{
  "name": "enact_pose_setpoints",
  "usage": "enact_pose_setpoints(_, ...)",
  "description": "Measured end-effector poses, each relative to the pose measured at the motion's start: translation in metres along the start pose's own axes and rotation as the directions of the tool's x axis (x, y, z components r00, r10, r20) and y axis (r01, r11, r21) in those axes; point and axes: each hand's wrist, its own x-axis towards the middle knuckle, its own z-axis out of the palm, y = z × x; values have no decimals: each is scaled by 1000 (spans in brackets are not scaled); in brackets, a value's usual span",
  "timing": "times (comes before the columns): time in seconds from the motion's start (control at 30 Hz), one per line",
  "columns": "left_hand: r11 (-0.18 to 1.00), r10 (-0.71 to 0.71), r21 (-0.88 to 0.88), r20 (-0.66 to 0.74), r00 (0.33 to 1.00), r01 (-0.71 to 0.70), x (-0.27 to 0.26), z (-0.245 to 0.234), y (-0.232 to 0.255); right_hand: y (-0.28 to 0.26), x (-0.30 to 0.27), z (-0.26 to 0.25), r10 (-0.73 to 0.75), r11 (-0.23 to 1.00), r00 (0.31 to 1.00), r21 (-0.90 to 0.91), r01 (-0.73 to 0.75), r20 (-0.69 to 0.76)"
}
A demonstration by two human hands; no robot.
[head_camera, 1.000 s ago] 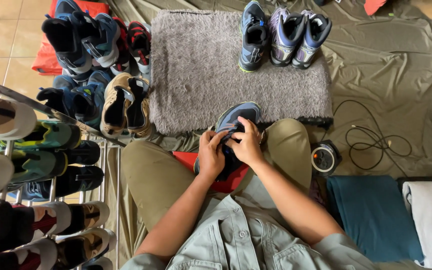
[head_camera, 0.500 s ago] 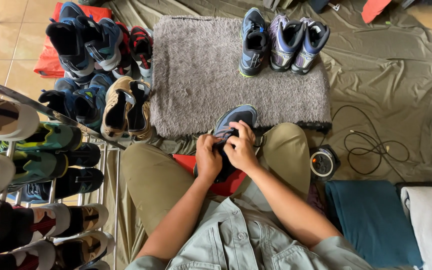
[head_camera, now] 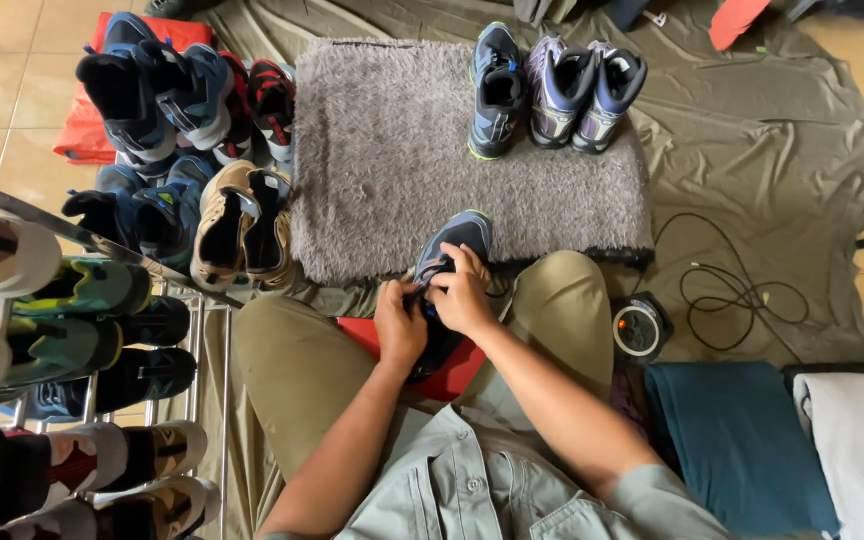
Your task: Lacing and unlacing various pairs of sneakers while seated on the floor.
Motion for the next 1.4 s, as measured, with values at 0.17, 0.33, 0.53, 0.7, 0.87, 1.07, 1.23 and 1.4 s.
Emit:
enact_pose_setpoints(0.17,995,-76,57,-12,997,76,1,0,1,7,-17,-31,-273,927,960,251,278,-58)
enact_pose_setpoints(0.33,991,-118,55,-37,992,120,4,4,1,26,-48,-131,-323,65,946,997,37,-14)
enact_pose_setpoints(0.53,987,-159,11,-104,982,161,5,17,-8,186,-63,-207,218,-208,971,968,143,-97)
enact_pose_setpoints(0.7,947,-318,37,-62,946,320,2,36,-30,142,-62,-178,498,259,830,956,134,-252)
enact_pose_setpoints(0.87,909,-405,179,174,898,376,3,-6,-17,138,-51,-157,463,506,827,861,49,-319)
enact_pose_setpoints(1.07,992,-82,-67,340,937,111,70,-81,-10,112,-40,-172,305,736,865,675,51,-399)
enact_pose_setpoints(1.23,968,161,196,-5,987,-157,131,-86,-37,77,-30,-187,88,711,914,667,222,-397)
enact_pose_setpoints(1.4,947,311,-142,184,932,-288,73,-40,52,-12,-21,-176,32,595,959,777,207,-280)
